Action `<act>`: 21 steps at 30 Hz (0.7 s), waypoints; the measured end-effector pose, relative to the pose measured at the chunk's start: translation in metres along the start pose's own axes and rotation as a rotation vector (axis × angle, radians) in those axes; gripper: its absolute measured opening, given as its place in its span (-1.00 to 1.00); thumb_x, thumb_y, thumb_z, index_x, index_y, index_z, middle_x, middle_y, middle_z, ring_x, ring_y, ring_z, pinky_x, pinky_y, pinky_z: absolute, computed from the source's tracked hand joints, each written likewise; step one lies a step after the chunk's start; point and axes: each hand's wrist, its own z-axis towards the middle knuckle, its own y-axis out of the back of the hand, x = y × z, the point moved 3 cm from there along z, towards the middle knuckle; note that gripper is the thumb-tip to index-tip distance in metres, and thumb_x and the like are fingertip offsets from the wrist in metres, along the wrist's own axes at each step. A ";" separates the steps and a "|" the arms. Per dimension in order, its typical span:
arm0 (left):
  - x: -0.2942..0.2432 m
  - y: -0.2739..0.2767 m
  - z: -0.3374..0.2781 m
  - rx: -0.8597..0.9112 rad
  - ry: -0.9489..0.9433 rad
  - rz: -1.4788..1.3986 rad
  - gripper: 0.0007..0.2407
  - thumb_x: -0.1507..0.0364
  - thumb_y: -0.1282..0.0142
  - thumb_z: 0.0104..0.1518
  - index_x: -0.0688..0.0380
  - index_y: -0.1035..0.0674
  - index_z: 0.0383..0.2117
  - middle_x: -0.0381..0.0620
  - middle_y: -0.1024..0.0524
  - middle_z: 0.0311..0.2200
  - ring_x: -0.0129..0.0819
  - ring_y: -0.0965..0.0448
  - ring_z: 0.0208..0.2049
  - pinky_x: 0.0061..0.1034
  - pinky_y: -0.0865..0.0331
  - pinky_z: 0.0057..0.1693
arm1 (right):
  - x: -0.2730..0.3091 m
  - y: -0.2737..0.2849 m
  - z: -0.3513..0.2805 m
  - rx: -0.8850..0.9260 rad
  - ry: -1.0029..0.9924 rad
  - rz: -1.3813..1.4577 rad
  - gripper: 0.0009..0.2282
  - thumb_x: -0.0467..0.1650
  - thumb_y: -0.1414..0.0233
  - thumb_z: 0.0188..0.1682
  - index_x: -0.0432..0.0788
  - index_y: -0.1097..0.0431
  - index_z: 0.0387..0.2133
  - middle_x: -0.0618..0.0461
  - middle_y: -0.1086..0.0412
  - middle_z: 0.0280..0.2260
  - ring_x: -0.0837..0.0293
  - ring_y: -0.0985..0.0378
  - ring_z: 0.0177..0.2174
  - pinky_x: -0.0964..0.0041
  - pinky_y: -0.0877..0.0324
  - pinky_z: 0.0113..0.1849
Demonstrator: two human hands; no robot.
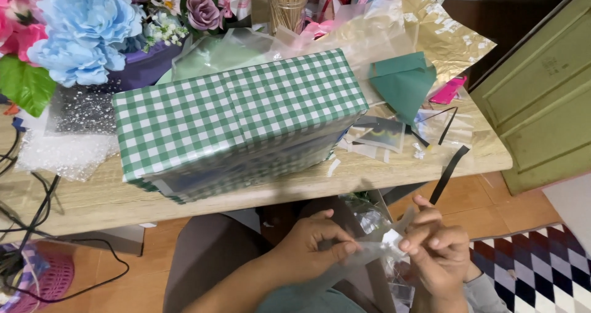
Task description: The person wraps a rectangular box with green and white checkered paper, then covers it with a layer of clear cellophane. They use a pink tape dispenser to secure the cellophane and the wrapping paper, smoothing the surfaces and folding the edges to complete the package.
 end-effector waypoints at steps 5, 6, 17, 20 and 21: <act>-0.018 -0.001 -0.003 0.042 -0.049 0.163 -0.83 0.25 -0.07 0.29 -0.10 -0.70 -0.35 -0.38 -0.62 -0.45 -0.47 -0.64 -0.29 -0.10 0.21 0.51 | -0.007 0.002 0.003 0.038 -0.144 0.304 -0.79 -0.47 -0.14 -0.03 0.12 -0.29 -0.27 0.26 -0.55 -0.38 0.26 -0.39 -0.36 -0.08 0.01 0.28; -0.016 -0.002 -0.004 0.048 -0.053 0.162 -0.83 0.25 -0.07 0.29 -0.10 -0.70 -0.35 -0.38 -0.62 -0.45 -0.47 -0.64 -0.29 -0.10 0.21 0.51 | -0.006 0.002 0.003 0.035 -0.142 0.298 -0.79 -0.47 -0.14 -0.03 0.12 -0.29 -0.27 0.26 -0.55 -0.38 0.26 -0.39 -0.36 -0.08 0.01 0.28; -0.014 -0.003 -0.006 0.049 -0.144 0.265 -0.88 0.34 -0.12 0.28 -0.11 -0.73 -0.26 -0.31 -0.58 -0.51 -0.42 -0.58 -0.41 -0.03 0.22 0.47 | -0.019 -0.003 -0.006 -0.060 -0.239 0.456 -0.80 -0.47 -0.17 -0.07 0.11 -0.30 -0.36 0.28 -0.54 -0.47 0.27 -0.31 -0.44 -0.13 0.10 0.28; -0.013 -0.005 -0.004 0.039 -0.154 0.266 -0.90 0.37 -0.13 0.28 -0.11 -0.72 -0.29 -0.33 -0.55 -0.54 -0.44 -0.55 -0.44 -0.04 0.20 0.47 | -0.021 -0.004 -0.006 -0.082 -0.237 0.459 -0.79 -0.47 -0.17 -0.07 0.09 -0.27 -0.34 0.26 -0.49 -0.50 0.26 -0.31 -0.41 -0.14 0.10 0.29; -0.010 -0.006 -0.004 0.040 -0.150 0.263 -0.90 0.37 -0.13 0.28 -0.11 -0.72 -0.29 -0.33 -0.55 -0.54 -0.44 -0.55 -0.44 -0.04 0.20 0.47 | -0.021 -0.004 -0.006 -0.084 -0.241 0.458 -0.79 -0.47 -0.17 -0.07 0.09 -0.27 -0.34 0.26 -0.49 -0.50 0.26 -0.31 -0.41 -0.14 0.10 0.29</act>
